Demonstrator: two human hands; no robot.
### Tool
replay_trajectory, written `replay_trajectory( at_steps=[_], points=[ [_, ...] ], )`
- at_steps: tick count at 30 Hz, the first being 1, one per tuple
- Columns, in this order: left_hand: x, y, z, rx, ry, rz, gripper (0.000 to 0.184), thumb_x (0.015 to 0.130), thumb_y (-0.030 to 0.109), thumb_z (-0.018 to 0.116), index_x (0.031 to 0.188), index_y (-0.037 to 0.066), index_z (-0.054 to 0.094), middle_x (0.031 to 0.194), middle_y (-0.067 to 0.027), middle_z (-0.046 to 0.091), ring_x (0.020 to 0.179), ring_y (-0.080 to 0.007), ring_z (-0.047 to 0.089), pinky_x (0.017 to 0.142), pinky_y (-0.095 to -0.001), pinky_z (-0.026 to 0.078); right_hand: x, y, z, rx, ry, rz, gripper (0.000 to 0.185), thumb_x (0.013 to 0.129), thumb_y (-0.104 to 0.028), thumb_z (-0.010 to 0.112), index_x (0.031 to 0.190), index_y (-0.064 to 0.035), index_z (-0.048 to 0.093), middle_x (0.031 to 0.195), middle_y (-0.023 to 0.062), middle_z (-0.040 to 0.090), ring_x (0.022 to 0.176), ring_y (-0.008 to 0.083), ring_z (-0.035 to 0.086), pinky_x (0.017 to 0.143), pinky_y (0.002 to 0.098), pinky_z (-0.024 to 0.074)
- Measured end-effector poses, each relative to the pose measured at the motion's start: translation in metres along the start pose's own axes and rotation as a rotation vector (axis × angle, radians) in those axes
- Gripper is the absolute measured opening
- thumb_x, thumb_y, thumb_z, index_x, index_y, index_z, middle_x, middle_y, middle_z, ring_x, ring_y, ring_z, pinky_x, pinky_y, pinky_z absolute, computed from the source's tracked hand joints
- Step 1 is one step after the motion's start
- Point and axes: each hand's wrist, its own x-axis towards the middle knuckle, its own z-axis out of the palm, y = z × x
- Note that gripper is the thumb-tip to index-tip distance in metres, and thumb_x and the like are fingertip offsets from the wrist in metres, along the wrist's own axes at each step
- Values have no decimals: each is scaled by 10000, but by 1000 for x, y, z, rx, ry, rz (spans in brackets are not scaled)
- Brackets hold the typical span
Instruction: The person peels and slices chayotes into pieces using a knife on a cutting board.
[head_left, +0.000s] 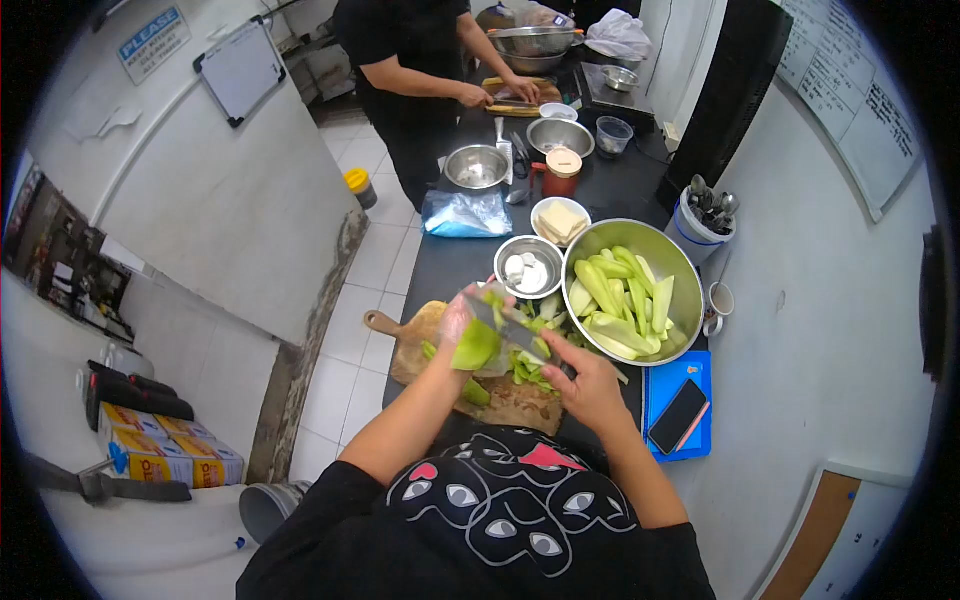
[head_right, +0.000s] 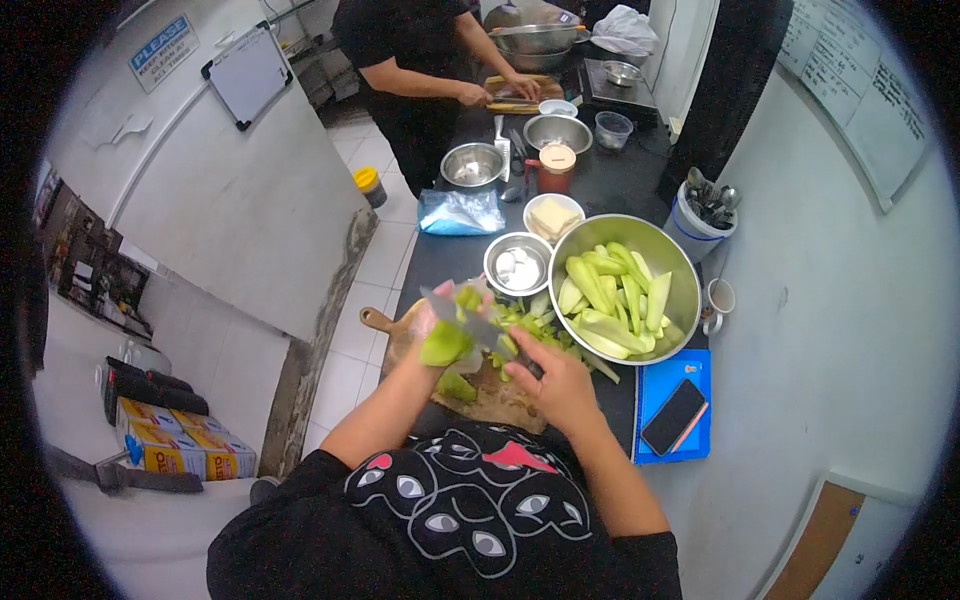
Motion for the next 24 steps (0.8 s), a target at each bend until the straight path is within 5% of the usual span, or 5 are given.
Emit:
replay_trajectory(
  at_steps=[10, 24],
  points=[
    [9, 33, 24, 80, 13, 116, 226, 936, 401, 453, 1028, 200, 496, 874, 27, 524, 634, -128, 494, 518, -311, 454, -23, -12, 4, -158, 12, -52, 470, 821, -426, 604, 1179, -121, 597, 883, 141, 647, 758, 295, 622, 660, 345, 484],
    [7, 38, 38, 144, 197, 302, 267, 945, 364, 453, 1118, 161, 472, 861, -16, 538, 549, -160, 485, 476, -342, 446, -23, -10, 5, -249, 134, -128, 485, 761, -396, 661, 1185, -168, 604, 668, 83, 551, 597, 256, 564, 538, 355, 449]
  ],
)
